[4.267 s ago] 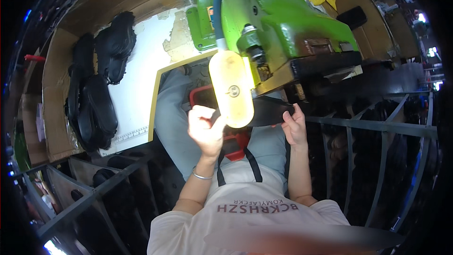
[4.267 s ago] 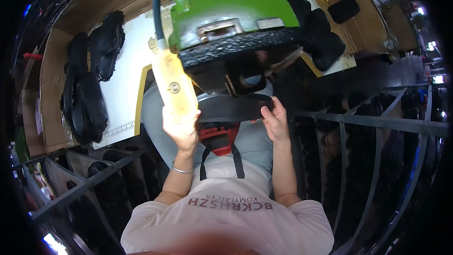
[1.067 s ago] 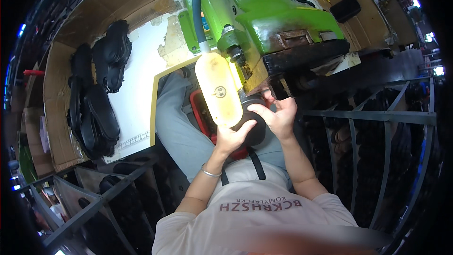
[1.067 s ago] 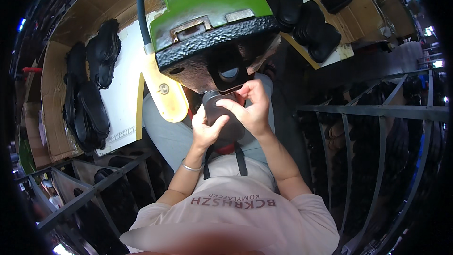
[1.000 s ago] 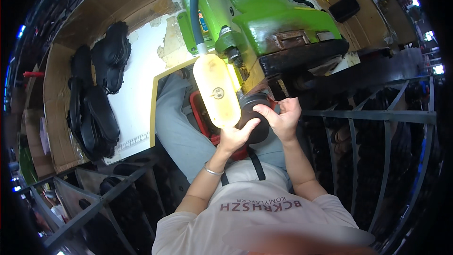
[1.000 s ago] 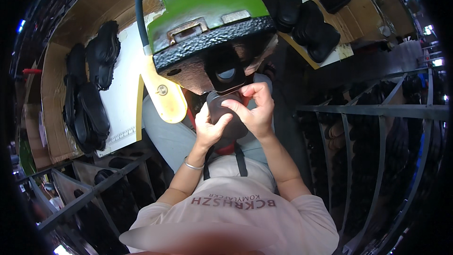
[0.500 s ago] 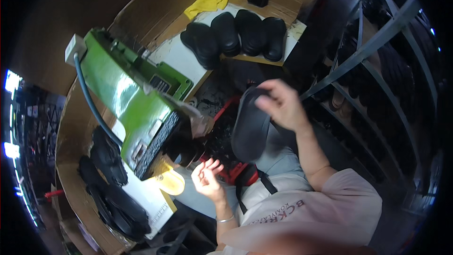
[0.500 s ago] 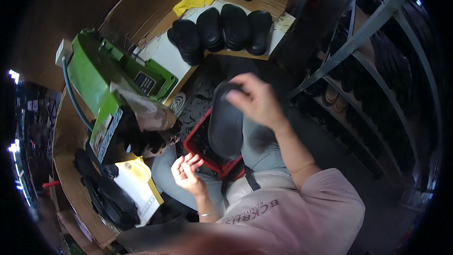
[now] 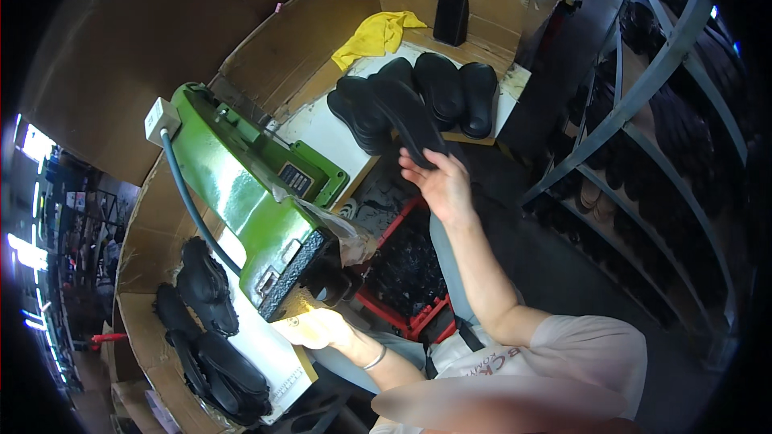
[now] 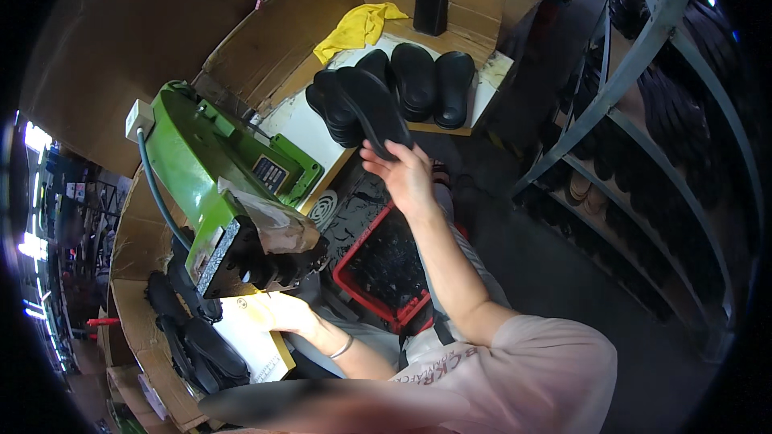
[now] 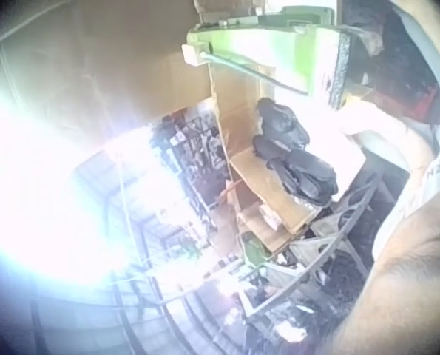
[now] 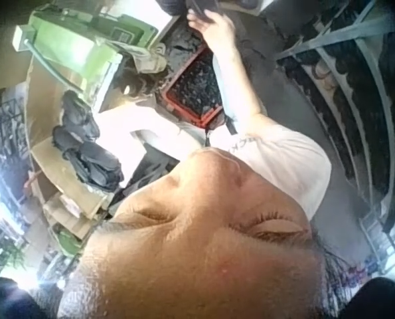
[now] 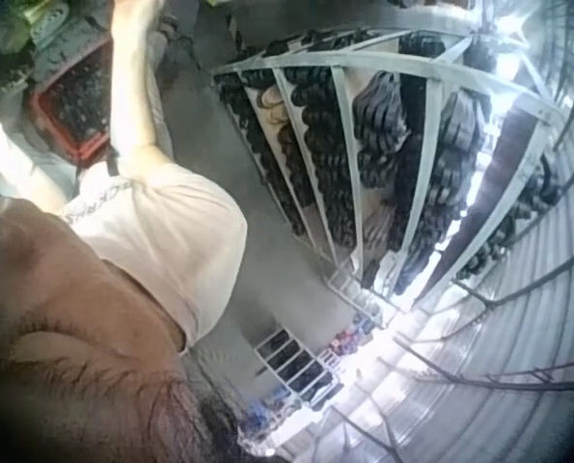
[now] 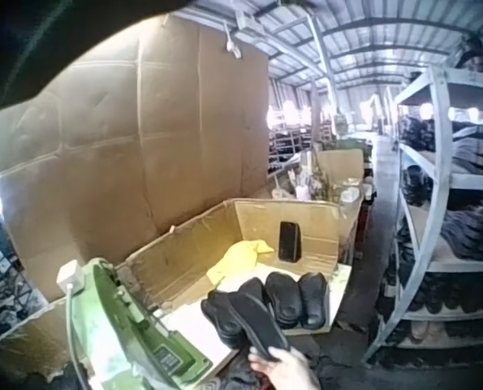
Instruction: Operating an industrial machine to assemble shoe components in a factory setting.
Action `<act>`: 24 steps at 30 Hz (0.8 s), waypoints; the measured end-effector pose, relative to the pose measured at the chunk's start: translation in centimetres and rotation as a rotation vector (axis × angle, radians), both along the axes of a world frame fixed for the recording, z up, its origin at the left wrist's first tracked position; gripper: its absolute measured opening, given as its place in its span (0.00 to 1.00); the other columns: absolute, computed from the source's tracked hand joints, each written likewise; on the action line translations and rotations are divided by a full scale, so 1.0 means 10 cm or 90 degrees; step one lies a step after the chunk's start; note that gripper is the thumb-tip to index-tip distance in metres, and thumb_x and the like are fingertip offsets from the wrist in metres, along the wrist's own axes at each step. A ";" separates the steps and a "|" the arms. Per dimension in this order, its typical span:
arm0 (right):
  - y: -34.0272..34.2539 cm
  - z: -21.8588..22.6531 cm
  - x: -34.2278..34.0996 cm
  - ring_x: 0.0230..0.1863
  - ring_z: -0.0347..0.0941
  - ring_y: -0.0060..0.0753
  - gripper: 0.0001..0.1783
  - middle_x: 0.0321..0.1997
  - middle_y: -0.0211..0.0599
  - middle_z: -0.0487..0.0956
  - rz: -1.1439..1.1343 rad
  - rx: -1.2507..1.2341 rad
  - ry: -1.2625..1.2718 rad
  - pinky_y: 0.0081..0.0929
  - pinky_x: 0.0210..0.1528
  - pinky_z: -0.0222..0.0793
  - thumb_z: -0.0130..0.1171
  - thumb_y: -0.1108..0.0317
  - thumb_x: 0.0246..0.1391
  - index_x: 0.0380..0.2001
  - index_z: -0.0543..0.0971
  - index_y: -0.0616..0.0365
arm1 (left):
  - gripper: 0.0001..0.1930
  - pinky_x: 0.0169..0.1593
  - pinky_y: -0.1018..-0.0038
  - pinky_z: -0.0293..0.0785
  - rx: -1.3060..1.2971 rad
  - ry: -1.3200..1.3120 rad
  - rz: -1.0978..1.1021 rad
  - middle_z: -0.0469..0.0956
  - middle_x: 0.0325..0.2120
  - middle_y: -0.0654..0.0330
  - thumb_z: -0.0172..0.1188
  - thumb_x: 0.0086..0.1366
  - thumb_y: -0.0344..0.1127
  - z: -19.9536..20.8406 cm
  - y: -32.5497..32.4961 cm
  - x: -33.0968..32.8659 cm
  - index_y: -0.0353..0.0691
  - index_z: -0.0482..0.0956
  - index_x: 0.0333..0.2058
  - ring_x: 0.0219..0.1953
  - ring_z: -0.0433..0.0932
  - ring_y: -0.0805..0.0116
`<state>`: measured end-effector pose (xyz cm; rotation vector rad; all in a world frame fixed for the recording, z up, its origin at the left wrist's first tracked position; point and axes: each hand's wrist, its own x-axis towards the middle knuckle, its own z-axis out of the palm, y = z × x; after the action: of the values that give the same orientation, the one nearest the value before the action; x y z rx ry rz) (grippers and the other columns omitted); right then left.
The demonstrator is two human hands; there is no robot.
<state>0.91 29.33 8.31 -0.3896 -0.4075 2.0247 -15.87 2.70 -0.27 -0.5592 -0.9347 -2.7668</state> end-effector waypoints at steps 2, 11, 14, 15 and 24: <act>0.24 0.00 -0.35 0.38 0.77 0.44 0.16 0.40 0.54 0.76 0.014 0.027 0.016 0.34 0.39 0.76 0.49 0.73 0.55 0.45 0.70 0.71 | 0.19 0.35 0.71 0.74 0.058 0.010 -0.020 0.73 0.45 0.54 0.53 0.62 0.31 0.08 0.00 -0.02 0.32 0.68 0.52 0.37 0.75 0.64; 0.44 -0.04 -1.19 0.25 0.76 0.44 0.39 0.29 0.48 0.73 0.099 0.122 -0.284 0.36 0.27 0.76 0.55 0.70 0.52 0.61 0.44 0.60 | 0.13 0.39 0.73 0.75 -0.791 0.037 0.534 0.77 0.37 0.56 0.61 0.53 0.23 0.34 -1.15 -1.15 0.33 0.76 0.40 0.41 0.75 0.66; 0.36 -0.09 -1.08 0.39 0.74 0.36 0.30 0.40 0.46 0.74 0.141 0.216 -0.385 0.32 0.43 0.73 0.53 0.64 0.56 0.58 0.57 0.60 | 0.23 0.47 0.62 0.65 -0.893 0.137 0.633 0.75 0.39 0.54 0.69 0.45 0.34 0.52 -0.98 -1.56 0.40 0.76 0.42 0.42 0.72 0.53; 0.22 -0.26 -0.94 0.39 0.75 0.35 0.28 0.41 0.45 0.74 0.171 0.203 -0.379 0.31 0.42 0.73 0.52 0.64 0.57 0.58 0.58 0.59 | 0.29 0.52 0.58 0.61 -0.933 0.144 0.632 0.72 0.44 0.51 0.69 0.45 0.37 0.52 -1.01 -1.68 0.39 0.71 0.48 0.48 0.69 0.52; -0.59 -1.65 -0.30 0.28 0.76 0.35 0.15 0.35 0.41 0.77 0.263 0.032 -0.264 0.30 0.27 0.76 0.47 0.64 0.60 0.48 0.69 0.59 | 0.33 0.62 0.52 0.49 -1.096 -0.087 0.640 0.68 0.49 0.46 0.67 0.47 0.53 0.23 -0.82 -2.47 0.41 0.72 0.50 0.55 0.62 0.48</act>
<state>-2.09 23.44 -8.17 -0.7477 -0.8488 2.3243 -40.56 -5.46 2.03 0.0637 -2.4764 -0.6689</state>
